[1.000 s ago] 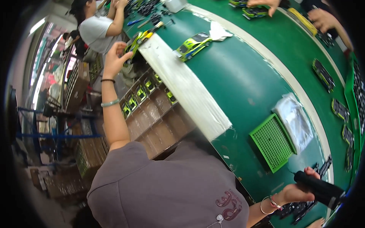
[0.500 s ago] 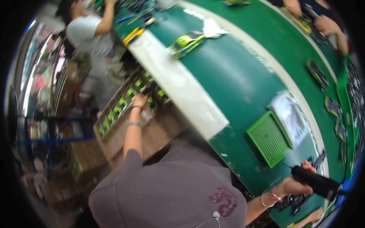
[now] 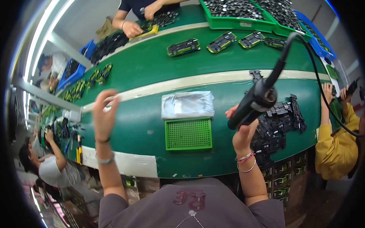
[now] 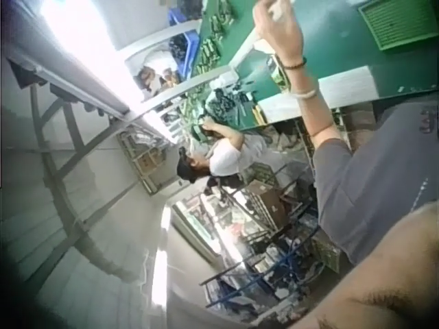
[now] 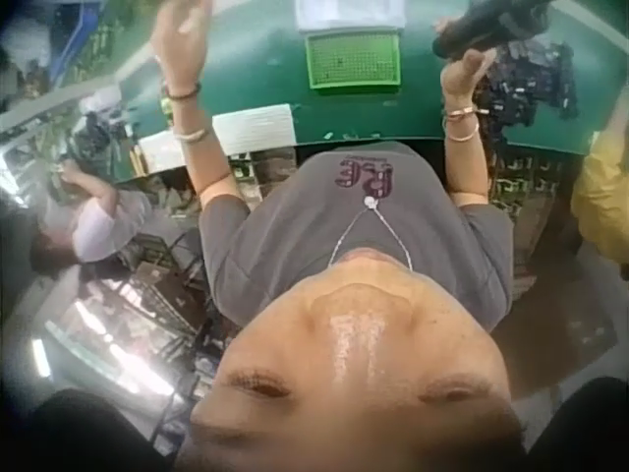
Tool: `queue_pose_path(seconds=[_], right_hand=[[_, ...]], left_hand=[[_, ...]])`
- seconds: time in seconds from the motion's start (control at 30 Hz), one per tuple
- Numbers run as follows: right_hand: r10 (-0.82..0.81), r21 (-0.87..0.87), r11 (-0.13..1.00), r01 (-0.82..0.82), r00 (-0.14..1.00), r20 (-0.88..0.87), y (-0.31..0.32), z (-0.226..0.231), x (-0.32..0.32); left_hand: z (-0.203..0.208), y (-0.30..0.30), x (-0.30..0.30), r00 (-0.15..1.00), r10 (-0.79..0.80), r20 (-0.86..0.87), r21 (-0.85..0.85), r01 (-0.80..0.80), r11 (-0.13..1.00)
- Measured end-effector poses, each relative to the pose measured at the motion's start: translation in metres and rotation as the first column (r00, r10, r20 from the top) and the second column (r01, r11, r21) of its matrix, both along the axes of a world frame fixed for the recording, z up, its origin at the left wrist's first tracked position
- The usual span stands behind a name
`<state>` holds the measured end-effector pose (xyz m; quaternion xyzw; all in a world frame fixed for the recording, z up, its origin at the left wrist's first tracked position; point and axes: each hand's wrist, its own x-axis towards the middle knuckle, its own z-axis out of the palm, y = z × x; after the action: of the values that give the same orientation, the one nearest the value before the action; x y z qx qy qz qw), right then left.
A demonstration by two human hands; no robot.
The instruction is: The person takes toy cars from a conveyor line, drives screws into their undersides using an electric screwdriver, and places the assembled toy cars into slots in a box.
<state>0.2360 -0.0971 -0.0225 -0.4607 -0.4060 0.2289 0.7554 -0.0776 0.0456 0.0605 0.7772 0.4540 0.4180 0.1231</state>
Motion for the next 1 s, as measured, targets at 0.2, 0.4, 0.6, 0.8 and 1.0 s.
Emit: queue_pose_path(seconds=[0.2, 0.4, 0.6, 0.8, 1.0], right_hand=[[0.057, 0.003, 0.998, -0.057, 0.998, -0.001, 0.000, -0.005, 0.001], [0.060, 0.002, 0.998, -0.060, 0.998, -0.023, 0.001, -0.006, 0.000], [0.063, -0.010, 0.998, -0.064, 0.996, -0.062, 0.002, -0.007, 0.001], [0.063, -0.001, 0.998, -0.063, 0.998, -0.018, 0.003, -0.004, 0.006], [0.059, 0.010, 0.998, -0.059, 0.998, -0.020, 0.005, -0.010, 0.009]], left_hand=[[-0.044, 0.116, 0.223, 0.835, -0.487, -0.255, 0.123, 0.528, 0.840], [-0.102, 0.164, 0.333, 0.893, -0.304, -0.333, 0.004, 0.323, 0.946], [-0.102, 0.160, 0.312, 0.847, -0.453, -0.280, -0.077, 0.450, 0.889], [-0.037, 0.088, 0.191, 0.601, -0.783, -0.159, -0.105, 0.779, 0.619], [-0.028, 0.026, 0.096, 0.572, -0.791, -0.217, -0.374, 0.699, 0.609]])
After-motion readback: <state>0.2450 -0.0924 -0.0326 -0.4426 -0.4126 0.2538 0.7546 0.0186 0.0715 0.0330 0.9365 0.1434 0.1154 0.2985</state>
